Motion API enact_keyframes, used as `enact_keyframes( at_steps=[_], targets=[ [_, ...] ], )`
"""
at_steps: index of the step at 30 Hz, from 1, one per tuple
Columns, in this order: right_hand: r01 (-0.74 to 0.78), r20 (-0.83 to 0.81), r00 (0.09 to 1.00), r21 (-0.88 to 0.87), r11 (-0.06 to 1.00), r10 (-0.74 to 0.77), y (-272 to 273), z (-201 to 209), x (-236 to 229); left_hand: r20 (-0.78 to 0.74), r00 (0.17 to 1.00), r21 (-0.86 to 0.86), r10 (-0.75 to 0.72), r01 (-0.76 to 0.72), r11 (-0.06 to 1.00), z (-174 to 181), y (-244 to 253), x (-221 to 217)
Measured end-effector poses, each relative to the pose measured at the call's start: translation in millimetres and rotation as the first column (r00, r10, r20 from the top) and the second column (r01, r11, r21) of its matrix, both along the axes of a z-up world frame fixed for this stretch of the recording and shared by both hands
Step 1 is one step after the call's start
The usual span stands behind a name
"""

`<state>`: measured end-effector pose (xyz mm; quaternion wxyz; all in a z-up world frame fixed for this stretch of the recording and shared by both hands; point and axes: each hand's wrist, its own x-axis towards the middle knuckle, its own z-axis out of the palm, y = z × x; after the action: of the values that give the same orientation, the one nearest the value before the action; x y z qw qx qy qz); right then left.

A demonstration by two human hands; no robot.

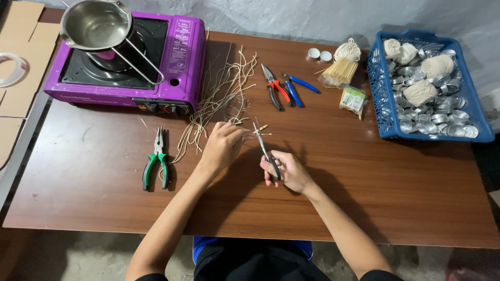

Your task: Assembling candle wicks by inserting cotton wicks into metal bases and crimping them with pliers.

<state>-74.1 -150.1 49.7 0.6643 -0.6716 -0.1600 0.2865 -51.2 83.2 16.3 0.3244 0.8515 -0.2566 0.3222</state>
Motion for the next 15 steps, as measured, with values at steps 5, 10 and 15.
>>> enact_keyframes(
  at_steps=[5,10,15],
  targets=[
    [0.038,-0.003,0.999,-0.015,0.999,-0.038,2.2,-3.4,-1.9,-0.026,1.000,0.014,-0.011,0.011,1.000,-2.1,-0.7,-0.4],
    [0.053,-0.024,0.998,-0.016,0.998,-0.054,5.6,-6.8,-2.8,-0.042,0.999,0.032,-0.001,0.002,1.000,0.8,-1.7,-2.6],
    [0.074,-0.006,0.997,-0.029,0.997,-0.074,6.2,-9.9,-3.4,-0.028,0.999,0.050,0.026,-0.024,0.998,-5.4,-0.5,-0.5]
  ],
)
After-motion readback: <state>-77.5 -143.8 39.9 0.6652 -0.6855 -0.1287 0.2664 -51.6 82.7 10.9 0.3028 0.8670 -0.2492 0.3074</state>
